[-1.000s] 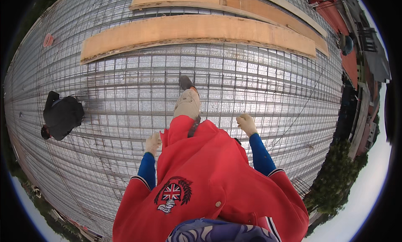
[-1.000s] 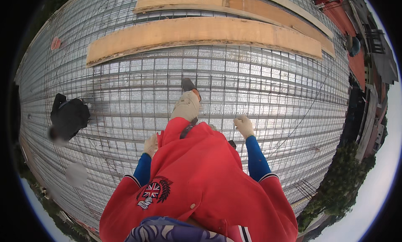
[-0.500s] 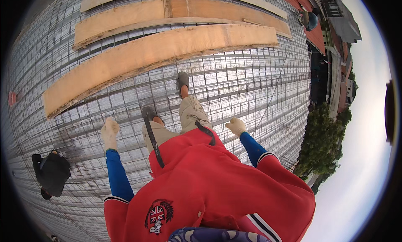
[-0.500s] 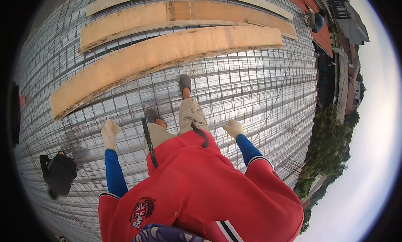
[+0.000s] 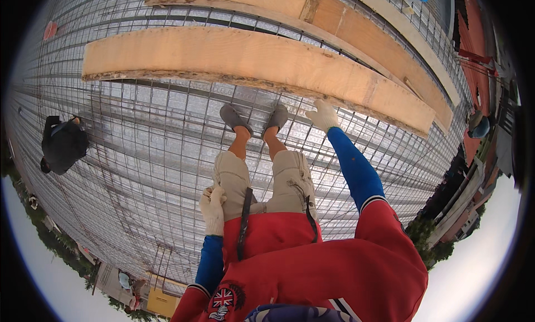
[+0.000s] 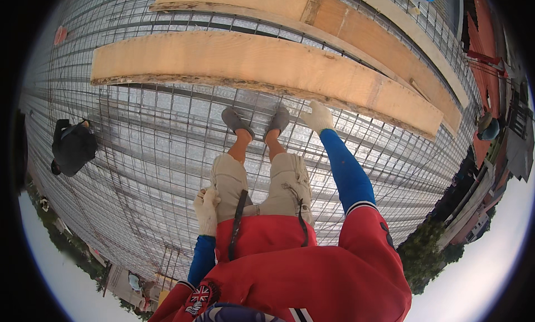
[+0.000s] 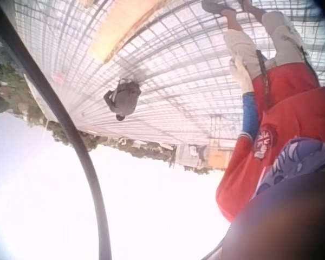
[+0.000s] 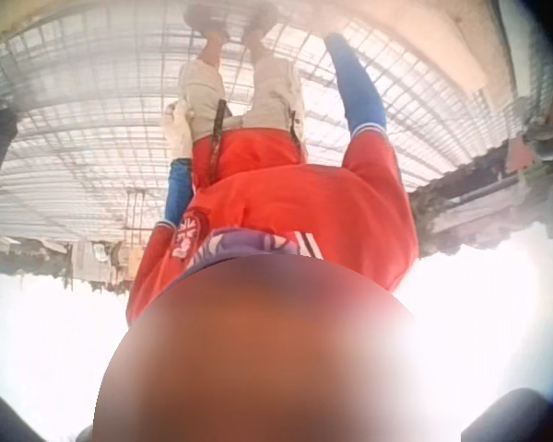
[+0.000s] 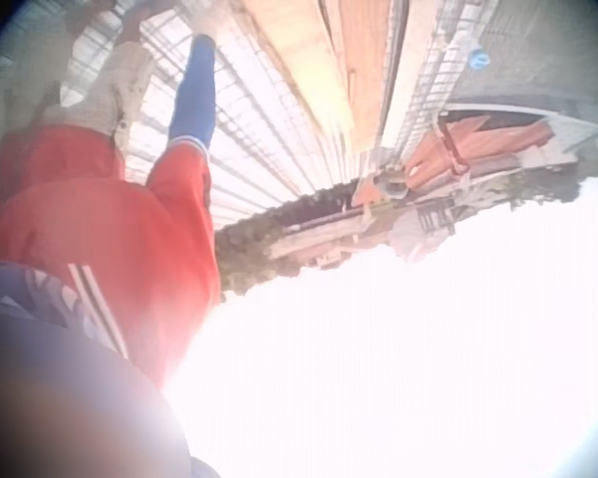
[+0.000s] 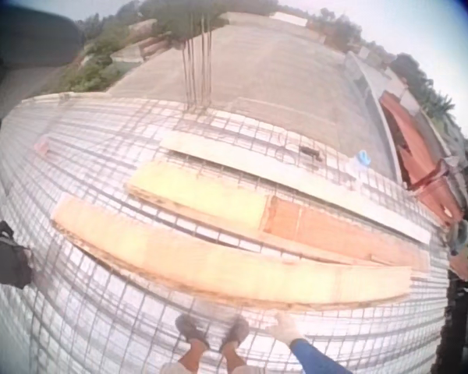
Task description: The person walks across a rebar grid on a roof and places wooden planks over the grid to create a walkway. They carry and position several planks, then use a spirit level to check alignment before continuing to place more planks.
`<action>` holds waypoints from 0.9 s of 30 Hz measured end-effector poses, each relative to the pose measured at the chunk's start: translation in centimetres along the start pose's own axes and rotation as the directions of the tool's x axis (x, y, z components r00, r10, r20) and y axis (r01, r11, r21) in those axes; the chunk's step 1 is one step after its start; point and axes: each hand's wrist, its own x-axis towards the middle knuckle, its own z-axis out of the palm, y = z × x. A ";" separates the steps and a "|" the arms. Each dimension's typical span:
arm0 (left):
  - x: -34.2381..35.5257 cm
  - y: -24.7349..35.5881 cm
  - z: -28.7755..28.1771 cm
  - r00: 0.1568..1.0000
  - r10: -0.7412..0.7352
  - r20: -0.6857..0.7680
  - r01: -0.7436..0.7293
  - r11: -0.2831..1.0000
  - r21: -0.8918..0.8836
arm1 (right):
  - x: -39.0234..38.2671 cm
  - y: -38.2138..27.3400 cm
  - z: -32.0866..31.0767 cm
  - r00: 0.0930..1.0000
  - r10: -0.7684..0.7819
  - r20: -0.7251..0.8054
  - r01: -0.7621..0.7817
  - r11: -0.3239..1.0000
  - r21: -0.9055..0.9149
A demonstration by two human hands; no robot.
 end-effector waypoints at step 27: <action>22.1 -7.2 24.6 0.818 -0.356 0.452 0.375 0.926 0.049 | 31.8 -6.0 30.2 0.970 -0.222 -0.095 0.132 0.819 -0.558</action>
